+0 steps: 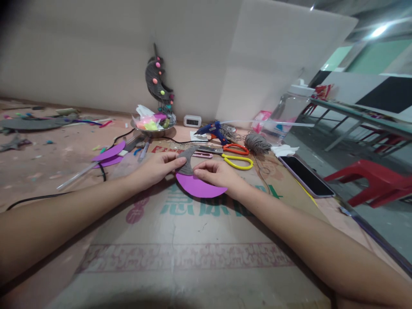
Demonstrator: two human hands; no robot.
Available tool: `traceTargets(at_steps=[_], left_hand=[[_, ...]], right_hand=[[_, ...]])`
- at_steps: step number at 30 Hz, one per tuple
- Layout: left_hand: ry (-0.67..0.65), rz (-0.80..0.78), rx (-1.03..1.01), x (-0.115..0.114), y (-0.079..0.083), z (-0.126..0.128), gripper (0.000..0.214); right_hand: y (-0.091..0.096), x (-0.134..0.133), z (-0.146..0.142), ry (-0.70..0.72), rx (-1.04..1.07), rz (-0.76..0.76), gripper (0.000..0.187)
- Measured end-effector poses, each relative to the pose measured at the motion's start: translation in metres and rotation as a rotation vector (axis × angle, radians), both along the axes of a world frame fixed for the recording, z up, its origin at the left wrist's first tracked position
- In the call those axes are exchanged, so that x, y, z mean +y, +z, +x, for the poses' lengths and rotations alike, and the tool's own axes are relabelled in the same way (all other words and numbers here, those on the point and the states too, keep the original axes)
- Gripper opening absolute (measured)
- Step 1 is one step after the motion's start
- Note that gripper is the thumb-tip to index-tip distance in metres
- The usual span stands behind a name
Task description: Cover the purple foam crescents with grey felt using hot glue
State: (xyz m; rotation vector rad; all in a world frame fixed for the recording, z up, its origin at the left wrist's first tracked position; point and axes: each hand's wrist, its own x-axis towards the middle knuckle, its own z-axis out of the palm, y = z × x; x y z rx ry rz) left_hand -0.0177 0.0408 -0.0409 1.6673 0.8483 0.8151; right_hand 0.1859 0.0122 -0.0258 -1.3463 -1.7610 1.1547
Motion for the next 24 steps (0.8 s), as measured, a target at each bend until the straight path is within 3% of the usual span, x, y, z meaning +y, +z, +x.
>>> traceTargets(at_steps=[9,13,16,20,24], left_hand=[[0.007,0.124,0.029,-0.004,0.000,0.004,0.040],[-0.066,0.037,-0.120,-0.004,-0.001,0.005,0.044],[-0.039,0.027,-0.145,-0.004,-0.003,0.005,0.029],[0.025,0.215,-0.180,-0.002,-0.007,0.004,0.047],[0.014,0.430,-0.031,-0.004,-0.006,0.001,0.036]], right_hand=[[-0.005,-0.001,0.000,0.091,-0.074,0.059,0.028],[-0.007,-0.001,0.002,0.025,0.065,0.007,0.031],[-0.007,-0.001,0.004,-0.019,0.195,-0.048,0.035],[-0.005,0.000,0.008,-0.045,0.244,-0.092,0.038],[-0.005,0.002,0.013,-0.005,0.177,-0.081,0.037]])
